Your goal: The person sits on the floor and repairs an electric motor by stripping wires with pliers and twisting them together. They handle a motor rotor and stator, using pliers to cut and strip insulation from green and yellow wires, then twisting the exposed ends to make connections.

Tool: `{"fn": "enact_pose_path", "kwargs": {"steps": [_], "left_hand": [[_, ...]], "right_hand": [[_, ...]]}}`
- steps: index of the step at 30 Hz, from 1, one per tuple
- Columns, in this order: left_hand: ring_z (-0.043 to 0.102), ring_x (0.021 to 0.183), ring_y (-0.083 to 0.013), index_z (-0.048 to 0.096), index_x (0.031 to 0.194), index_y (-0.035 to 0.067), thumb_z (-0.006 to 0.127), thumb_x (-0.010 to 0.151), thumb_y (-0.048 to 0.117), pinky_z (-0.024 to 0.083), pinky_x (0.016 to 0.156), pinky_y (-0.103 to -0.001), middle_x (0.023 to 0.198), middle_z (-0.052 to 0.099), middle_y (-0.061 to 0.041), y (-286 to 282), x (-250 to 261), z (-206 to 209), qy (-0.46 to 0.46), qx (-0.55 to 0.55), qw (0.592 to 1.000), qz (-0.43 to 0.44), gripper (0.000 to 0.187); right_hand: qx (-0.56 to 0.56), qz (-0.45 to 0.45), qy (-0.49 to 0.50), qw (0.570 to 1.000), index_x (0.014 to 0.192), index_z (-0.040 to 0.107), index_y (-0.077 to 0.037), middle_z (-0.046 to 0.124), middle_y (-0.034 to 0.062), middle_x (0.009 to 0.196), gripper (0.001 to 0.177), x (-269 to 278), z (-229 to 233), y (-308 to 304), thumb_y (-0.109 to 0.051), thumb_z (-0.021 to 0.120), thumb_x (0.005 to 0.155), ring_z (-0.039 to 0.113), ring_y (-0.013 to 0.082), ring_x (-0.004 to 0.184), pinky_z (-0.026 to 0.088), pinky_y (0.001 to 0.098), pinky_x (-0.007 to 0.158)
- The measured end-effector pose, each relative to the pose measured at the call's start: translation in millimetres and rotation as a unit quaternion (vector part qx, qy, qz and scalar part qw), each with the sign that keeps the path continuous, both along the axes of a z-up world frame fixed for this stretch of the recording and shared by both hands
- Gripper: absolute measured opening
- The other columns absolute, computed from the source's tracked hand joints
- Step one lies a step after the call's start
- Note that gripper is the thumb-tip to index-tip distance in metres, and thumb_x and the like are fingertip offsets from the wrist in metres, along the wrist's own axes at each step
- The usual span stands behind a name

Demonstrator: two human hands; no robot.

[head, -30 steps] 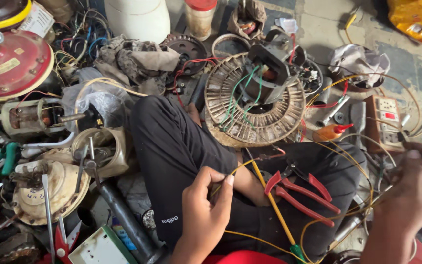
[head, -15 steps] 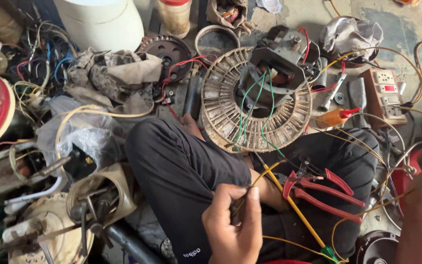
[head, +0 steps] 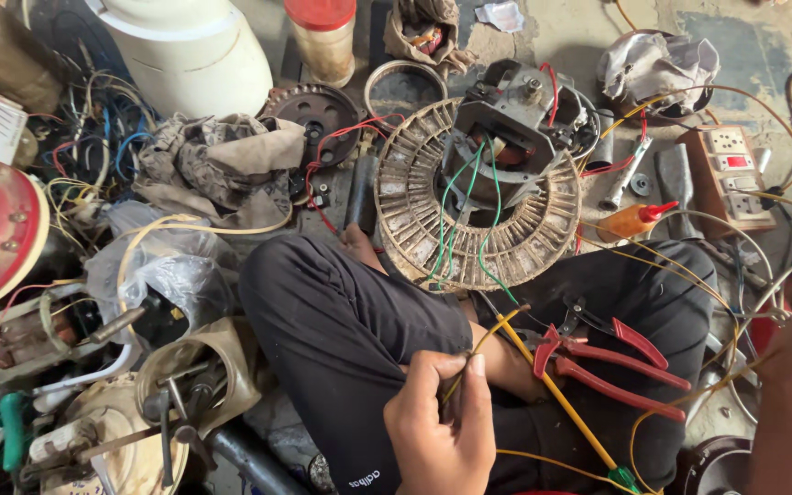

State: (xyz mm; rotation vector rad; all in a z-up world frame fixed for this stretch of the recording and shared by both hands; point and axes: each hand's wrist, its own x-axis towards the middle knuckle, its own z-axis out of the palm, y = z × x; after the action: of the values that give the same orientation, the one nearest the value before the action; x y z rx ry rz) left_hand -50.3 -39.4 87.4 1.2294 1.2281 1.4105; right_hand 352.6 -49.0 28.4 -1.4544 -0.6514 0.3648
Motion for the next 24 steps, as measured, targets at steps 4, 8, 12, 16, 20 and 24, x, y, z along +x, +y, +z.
{"fn": "enact_pose_path", "kwargs": {"steps": [4, 8, 12, 16, 20, 24], "left_hand": [[0.064, 0.055, -0.006, 0.061, 0.09, 0.003, 0.074, 0.094, 0.009, 0.049, 0.053, -0.023, 0.065, 0.063, -0.004, -0.4, 0.8, 1.2, 0.09, 0.098, 0.991, 0.029, 0.015], [0.067, 0.048, -0.0133, 0.065, 0.083, 0.007, 0.076, 0.087, 0.013, 0.049, 0.045, -0.027, 0.059, 0.065, -0.007, 2.1, 10.3, -4.0, 0.125, 0.064, 0.988, 0.057, 0.014], [0.066, 0.044, -0.0119, 0.065, 0.077, 0.009, 0.077, 0.083, 0.015, 0.05, 0.044, -0.027, 0.056, 0.066, -0.005, 2.7, 22.0, -23.0, 0.14, 0.067, 0.986, 0.069, 0.015], [0.065, 0.046, -0.0096, 0.065, 0.074, 0.01, 0.078, 0.08, 0.015, 0.05, 0.044, -0.026, 0.057, 0.067, -0.004, 4.4, 36.3, -47.6, 0.146, 0.107, 0.979, 0.098, 0.015], [0.069, 0.048, -0.0082, 0.064, 0.075, 0.007, 0.077, 0.081, 0.015, 0.053, 0.046, -0.025, 0.056, 0.068, -0.004, 1.2, 45.2, -62.4, 0.14, 0.086, 0.982, 0.093, 0.017], [0.07, 0.048, -0.0094, 0.064, 0.075, 0.005, 0.077, 0.08, 0.015, 0.053, 0.046, -0.026, 0.054, 0.069, -0.006, -0.9, 47.5, -71.2, 0.153, 0.037, 0.984, 0.085, 0.017]], "right_hand": [[-0.019, 0.008, -0.05, 0.999, 0.114, 0.066, -0.006, 0.06, -0.0045, 0.097, 0.011, -74.0, 57.2, 1.9, -0.016, 0.062, 0.112, 0.052, 0.0039, 0.087, 0.041, 0.0191, 0.078], [-0.033, 0.027, -0.227, 0.973, 0.116, 0.069, 0.002, 0.067, -0.0003, 0.103, 0.011, -97.0, 103.1, 17.2, -0.004, 0.064, 0.108, 0.058, 0.0054, 0.093, 0.046, 0.0195, 0.084], [-0.009, 0.05, -0.187, 0.981, 0.118, 0.071, 0.003, 0.071, 0.002, 0.105, 0.016, -82.3, 100.7, 38.0, -0.001, 0.066, 0.104, 0.062, 0.0061, 0.093, 0.049, 0.0214, 0.082], [0.018, 0.054, -0.192, 0.98, 0.118, 0.073, 0.003, 0.066, 0.0006, 0.096, 0.014, -54.8, 92.9, 59.2, 0.0, 0.067, 0.106, 0.056, 0.0055, 0.086, 0.045, 0.0213, 0.077], [0.077, 0.051, -0.144, 0.985, 0.117, 0.072, 0.002, 0.068, -0.0023, 0.097, 0.015, -41.3, 99.5, 64.2, -0.001, 0.068, 0.103, 0.059, 0.0025, 0.086, 0.046, 0.0188, 0.075], [0.09, 0.059, -0.184, 0.977, 0.118, 0.072, 0.003, 0.069, -0.0019, 0.101, 0.015, -47.6, 105.6, 58.1, 0.0, 0.066, 0.105, 0.058, 0.0024, 0.089, 0.046, 0.0183, 0.079]]}}
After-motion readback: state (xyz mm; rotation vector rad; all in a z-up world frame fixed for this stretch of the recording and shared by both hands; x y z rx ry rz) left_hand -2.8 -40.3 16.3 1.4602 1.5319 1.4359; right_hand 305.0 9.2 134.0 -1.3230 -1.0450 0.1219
